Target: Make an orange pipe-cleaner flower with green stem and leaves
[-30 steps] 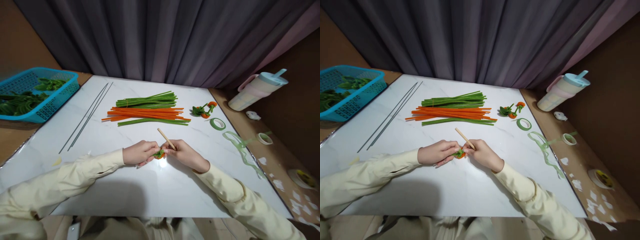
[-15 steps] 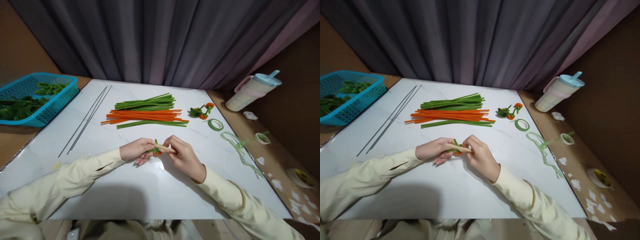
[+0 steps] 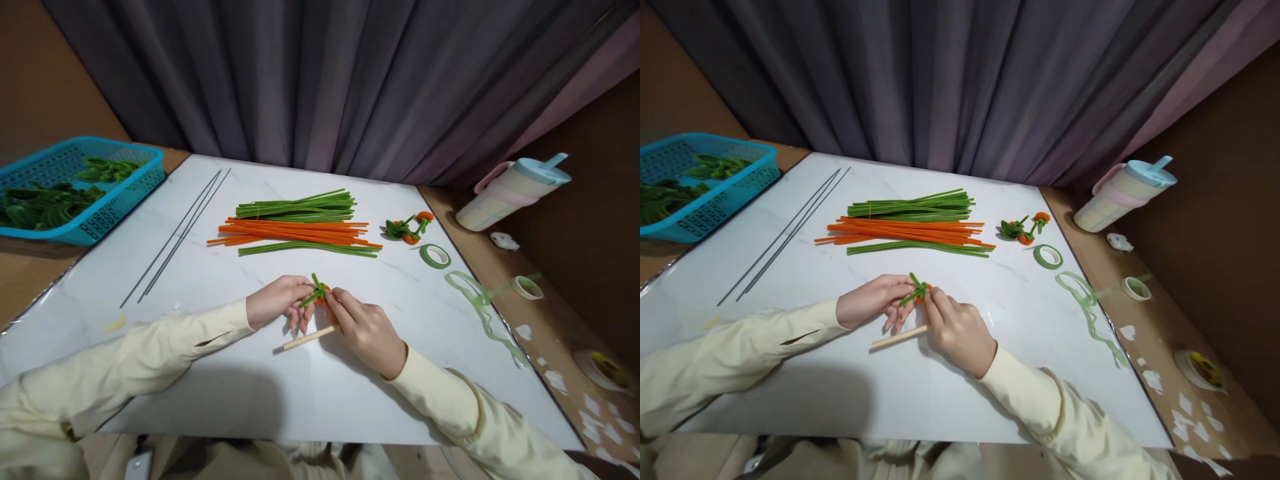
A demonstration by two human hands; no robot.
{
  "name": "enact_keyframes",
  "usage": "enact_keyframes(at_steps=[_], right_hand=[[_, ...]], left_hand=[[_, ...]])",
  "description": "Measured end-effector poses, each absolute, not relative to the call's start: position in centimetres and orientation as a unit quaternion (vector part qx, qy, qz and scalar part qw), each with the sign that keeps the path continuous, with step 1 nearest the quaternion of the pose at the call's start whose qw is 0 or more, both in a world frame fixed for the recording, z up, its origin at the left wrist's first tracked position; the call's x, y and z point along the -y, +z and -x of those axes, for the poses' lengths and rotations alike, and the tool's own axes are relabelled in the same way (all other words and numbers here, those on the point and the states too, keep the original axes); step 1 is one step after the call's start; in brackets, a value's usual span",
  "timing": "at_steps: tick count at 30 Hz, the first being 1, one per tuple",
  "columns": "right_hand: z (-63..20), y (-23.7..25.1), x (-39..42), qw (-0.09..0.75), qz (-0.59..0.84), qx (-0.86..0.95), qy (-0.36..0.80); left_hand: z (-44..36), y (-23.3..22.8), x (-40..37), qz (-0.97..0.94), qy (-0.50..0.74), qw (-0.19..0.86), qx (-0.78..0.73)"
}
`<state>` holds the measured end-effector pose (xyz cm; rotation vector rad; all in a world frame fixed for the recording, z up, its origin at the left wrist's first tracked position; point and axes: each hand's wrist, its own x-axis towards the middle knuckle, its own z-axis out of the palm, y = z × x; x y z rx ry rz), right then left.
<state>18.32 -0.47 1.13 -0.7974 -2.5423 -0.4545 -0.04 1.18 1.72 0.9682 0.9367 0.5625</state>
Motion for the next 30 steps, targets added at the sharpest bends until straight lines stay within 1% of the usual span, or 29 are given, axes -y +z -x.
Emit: enact_keyframes(at_steps=[9, 16, 19, 23, 27, 30], right_hand=[[-18.1, 1.3, 0.4, 0.211, 0.328, 0.912, -0.129], [-17.9, 1.0, 0.3, 0.19, 0.314, 0.907, -0.206], [-17.9, 1.0, 0.0, 0.169, 0.282, 0.916, -0.231], [-18.4, 1.2, -0.8, 0.147, 0.186, 0.937, -0.256], [-19.1, 1.3, -1.6, 0.137, 0.11, 0.953, -0.246], [-19.5, 1.3, -2.0, 0.124, 0.093, 0.958, -0.243]], left_hand=[[-0.6, 1.5, -0.5, -0.421, 0.298, 0.73, -0.447], [-1.0, 1.2, -0.2, -0.404, 0.324, 0.734, -0.44], [-1.1, 1.3, -0.2, -0.404, 0.328, 0.73, -0.443], [-1.0, 1.4, -0.3, -0.407, 0.318, 0.727, -0.453], [-0.9, 1.4, -0.4, -0.409, 0.302, 0.728, -0.461], [-0.8, 1.4, -0.5, -0.412, 0.293, 0.727, -0.465]])
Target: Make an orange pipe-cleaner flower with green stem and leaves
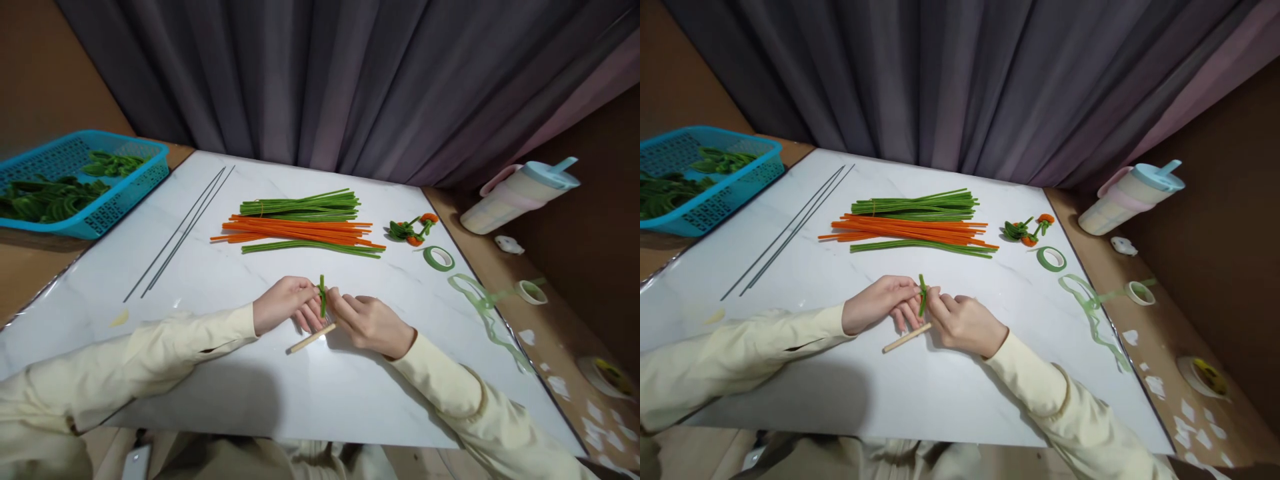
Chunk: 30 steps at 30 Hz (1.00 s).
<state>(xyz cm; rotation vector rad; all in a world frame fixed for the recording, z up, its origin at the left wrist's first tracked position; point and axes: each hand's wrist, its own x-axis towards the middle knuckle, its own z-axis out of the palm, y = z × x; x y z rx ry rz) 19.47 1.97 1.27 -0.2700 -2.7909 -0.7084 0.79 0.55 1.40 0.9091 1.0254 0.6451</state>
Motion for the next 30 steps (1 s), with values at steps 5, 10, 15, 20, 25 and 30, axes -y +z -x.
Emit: enact_keyframes(at_steps=[5, 10, 15, 20, 25, 30], right_hand=[[-20.2, 1.6, -2.1, 0.148, 0.117, 0.95, -0.248], [-20.5, 2.1, -2.0, 0.227, 0.165, 0.936, -0.211], [-20.1, 1.9, -1.8, 0.258, 0.163, 0.934, -0.185], [-19.8, 1.5, -1.6, 0.301, 0.191, 0.932, -0.065], [-19.1, 2.9, -1.3, 0.417, 0.402, 0.724, 0.374], [-18.8, 4.5, -1.3, 0.311, 0.388, 0.499, 0.709]], left_hand=[[-0.4, 1.4, -0.9, -0.41, 0.278, 0.745, -0.447], [-0.3, 1.6, -0.8, -0.382, 0.332, 0.752, -0.422], [-0.7, 1.4, -0.4, -0.368, 0.335, 0.791, -0.355], [-0.7, 1.1, -0.3, -0.372, 0.356, 0.771, -0.376], [-0.5, 1.1, -0.5, -0.399, 0.402, 0.723, -0.395], [-0.4, 1.1, -0.2, -0.487, 0.533, 0.535, -0.438]])
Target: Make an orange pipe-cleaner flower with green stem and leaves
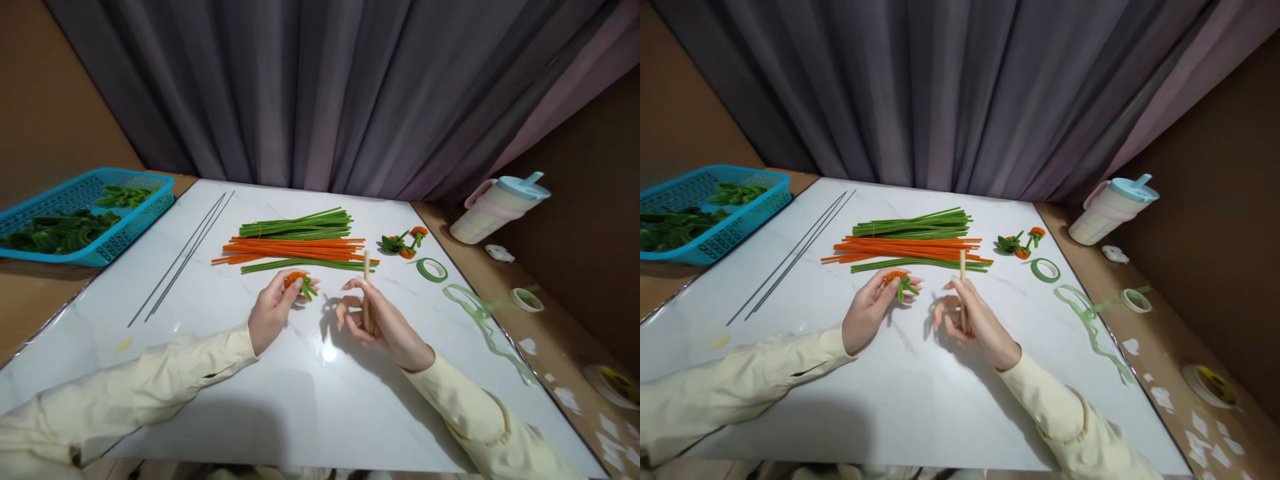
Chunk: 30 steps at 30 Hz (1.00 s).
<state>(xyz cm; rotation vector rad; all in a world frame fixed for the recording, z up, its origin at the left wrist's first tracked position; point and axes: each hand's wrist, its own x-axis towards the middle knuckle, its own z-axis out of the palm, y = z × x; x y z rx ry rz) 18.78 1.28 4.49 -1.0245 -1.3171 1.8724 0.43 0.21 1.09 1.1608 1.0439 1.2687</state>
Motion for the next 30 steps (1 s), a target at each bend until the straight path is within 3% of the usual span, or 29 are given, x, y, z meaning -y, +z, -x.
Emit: enact_keyframes(at_steps=[6, 11, 16, 21, 30], right_hand=[[-18.6, 3.9, -0.7, 0.178, 0.299, 0.43, 0.833], [-18.2, 2.8, -0.9, 0.271, 0.219, 0.347, 0.871], [-17.2, 3.0, -1.2, 0.235, 0.197, 0.291, 0.906], [-15.6, 4.0, -1.2, 0.268, 0.239, 0.272, 0.893], [-14.7, 3.6, -0.9, 0.315, 0.228, 0.227, 0.893]], left_hand=[[-0.3, 1.0, 0.2, -0.543, 0.553, 0.445, -0.449], [-0.2, 1.0, 0.4, -0.58, 0.542, 0.385, -0.471], [0.3, 0.8, 0.1, -0.654, 0.535, 0.243, -0.477], [0.7, 0.7, -0.4, -0.711, 0.498, 0.092, -0.488], [0.6, 0.3, -1.1, -0.728, 0.473, 0.028, -0.496]])
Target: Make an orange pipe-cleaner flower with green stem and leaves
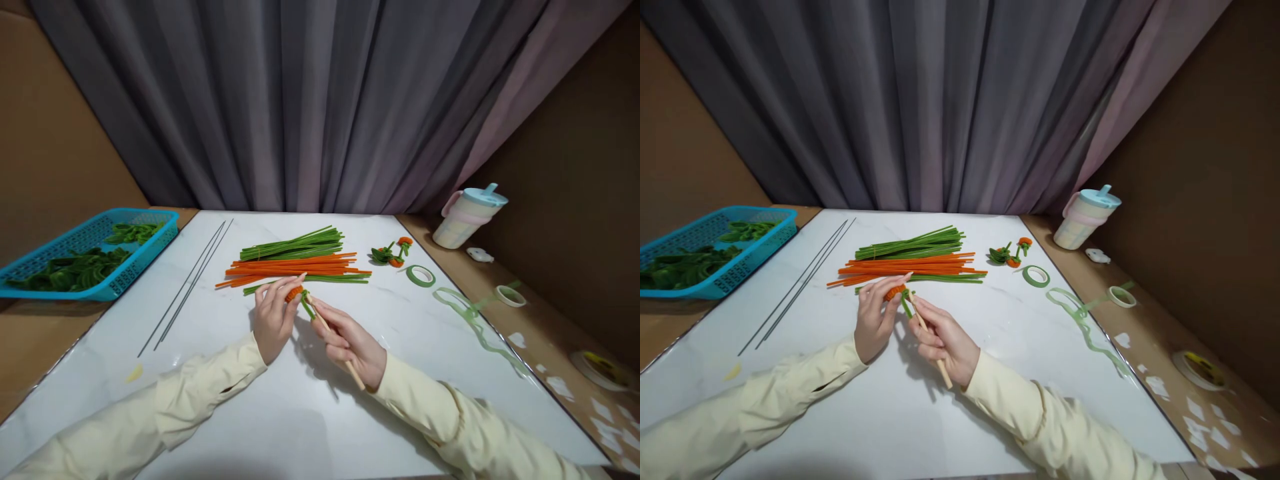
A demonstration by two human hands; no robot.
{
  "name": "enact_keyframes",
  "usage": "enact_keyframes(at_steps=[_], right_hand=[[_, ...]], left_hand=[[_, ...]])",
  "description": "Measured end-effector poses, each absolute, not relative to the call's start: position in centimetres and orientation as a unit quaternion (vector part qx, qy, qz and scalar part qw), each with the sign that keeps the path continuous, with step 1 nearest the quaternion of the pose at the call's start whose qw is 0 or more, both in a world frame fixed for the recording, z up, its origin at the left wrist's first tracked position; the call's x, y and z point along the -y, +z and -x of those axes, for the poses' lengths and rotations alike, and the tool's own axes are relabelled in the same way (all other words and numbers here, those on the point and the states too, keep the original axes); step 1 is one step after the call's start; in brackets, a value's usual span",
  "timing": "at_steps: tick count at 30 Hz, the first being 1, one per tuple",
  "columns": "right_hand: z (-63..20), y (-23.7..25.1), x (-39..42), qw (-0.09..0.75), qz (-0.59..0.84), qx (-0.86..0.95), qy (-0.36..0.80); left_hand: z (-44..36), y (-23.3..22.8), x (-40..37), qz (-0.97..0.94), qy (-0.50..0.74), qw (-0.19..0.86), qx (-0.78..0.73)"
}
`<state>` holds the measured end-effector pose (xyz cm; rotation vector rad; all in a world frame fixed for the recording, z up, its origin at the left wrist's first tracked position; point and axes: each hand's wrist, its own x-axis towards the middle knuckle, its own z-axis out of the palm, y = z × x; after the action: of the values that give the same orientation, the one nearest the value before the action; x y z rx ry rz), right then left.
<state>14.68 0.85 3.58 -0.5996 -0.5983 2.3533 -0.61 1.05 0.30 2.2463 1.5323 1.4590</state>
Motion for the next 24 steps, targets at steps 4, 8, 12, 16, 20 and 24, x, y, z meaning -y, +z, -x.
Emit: enact_keyframes(at_steps=[4, 8, 12, 16, 20, 24], right_hand=[[-14.7, 3.6, -0.7, 0.327, 0.235, 0.218, 0.889], [-14.7, 3.6, -0.6, 0.322, 0.212, 0.204, 0.9], [-14.7, 3.7, -0.6, 0.323, 0.201, 0.177, 0.907], [-14.5, 4.0, -0.2, 0.35, 0.217, 0.158, 0.898], [-14.1, 4.3, 0.4, 0.386, 0.261, 0.152, 0.871], [-13.5, 4.6, 1.4, 0.424, 0.315, 0.199, 0.826]], left_hand=[[0.7, 0.2, -1.1, -0.735, 0.453, 0.021, -0.504], [0.7, 0.3, -1.1, -0.745, 0.449, 0.01, -0.494], [0.7, 0.3, -1.1, -0.759, 0.445, -0.045, -0.473], [0.7, 0.3, -1.4, -0.764, 0.456, -0.113, -0.442], [0.6, 0.4, -1.4, -0.771, 0.445, -0.11, -0.442], [0.4, 0.4, -1.0, -0.771, 0.438, -0.085, -0.454]])
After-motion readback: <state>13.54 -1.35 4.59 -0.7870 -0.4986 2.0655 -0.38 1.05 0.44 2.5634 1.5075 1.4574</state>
